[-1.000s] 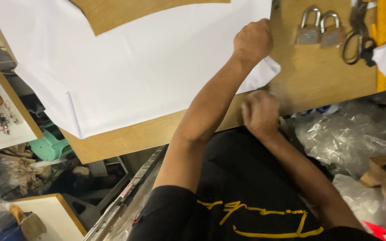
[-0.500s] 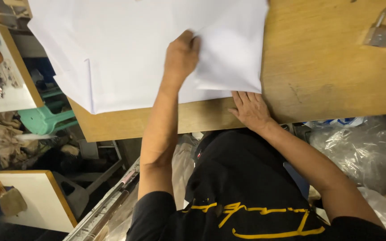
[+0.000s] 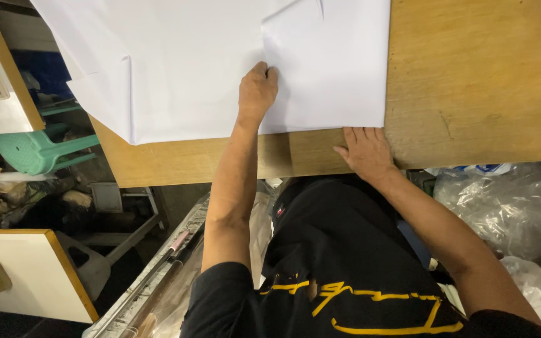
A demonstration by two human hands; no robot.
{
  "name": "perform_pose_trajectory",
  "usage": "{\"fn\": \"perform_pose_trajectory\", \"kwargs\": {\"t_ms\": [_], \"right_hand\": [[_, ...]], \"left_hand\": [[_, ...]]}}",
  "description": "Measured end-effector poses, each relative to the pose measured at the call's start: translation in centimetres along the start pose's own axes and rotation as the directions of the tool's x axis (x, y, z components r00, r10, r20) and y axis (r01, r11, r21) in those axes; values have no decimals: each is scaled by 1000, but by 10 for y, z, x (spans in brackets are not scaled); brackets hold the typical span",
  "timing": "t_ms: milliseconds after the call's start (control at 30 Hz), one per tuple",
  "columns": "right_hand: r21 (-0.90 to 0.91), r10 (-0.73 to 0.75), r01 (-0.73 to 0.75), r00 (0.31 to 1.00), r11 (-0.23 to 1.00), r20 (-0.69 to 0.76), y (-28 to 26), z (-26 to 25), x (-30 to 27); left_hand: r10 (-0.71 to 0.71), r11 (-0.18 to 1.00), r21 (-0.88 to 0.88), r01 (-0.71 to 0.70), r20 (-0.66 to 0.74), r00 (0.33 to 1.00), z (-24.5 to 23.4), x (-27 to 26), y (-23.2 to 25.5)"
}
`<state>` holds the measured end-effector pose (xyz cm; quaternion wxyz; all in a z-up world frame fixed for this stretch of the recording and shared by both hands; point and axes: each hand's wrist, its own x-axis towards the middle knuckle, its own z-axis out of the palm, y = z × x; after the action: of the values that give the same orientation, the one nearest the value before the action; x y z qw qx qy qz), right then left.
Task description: The person uses scissors to cut a piece of white fabric on a wooden table. They then smooth the fabric and place a brown paper pattern on top of it, securing the pattern with a padlock.
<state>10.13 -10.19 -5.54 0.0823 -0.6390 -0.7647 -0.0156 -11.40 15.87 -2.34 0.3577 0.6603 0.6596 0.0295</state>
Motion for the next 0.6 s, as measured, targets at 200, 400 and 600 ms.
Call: {"fn": "perform_pose_trajectory", "kwargs": {"t_ms": [200, 400, 600], "right_hand": [[-79, 32, -21, 990, 997, 140, -5, -27, 10], [-169, 45, -20, 988, 985, 148, -8, -30, 9], [-147, 20, -2, 992, 989, 126, -7, -37, 16]], "left_hand": [[-4, 992, -127, 8, 31, 1000, -16, -14, 9], [-77, 986, -145, 84, 53, 996, -18, -19, 6], [51, 990, -125, -59, -68, 996, -7, -12, -5]]}}
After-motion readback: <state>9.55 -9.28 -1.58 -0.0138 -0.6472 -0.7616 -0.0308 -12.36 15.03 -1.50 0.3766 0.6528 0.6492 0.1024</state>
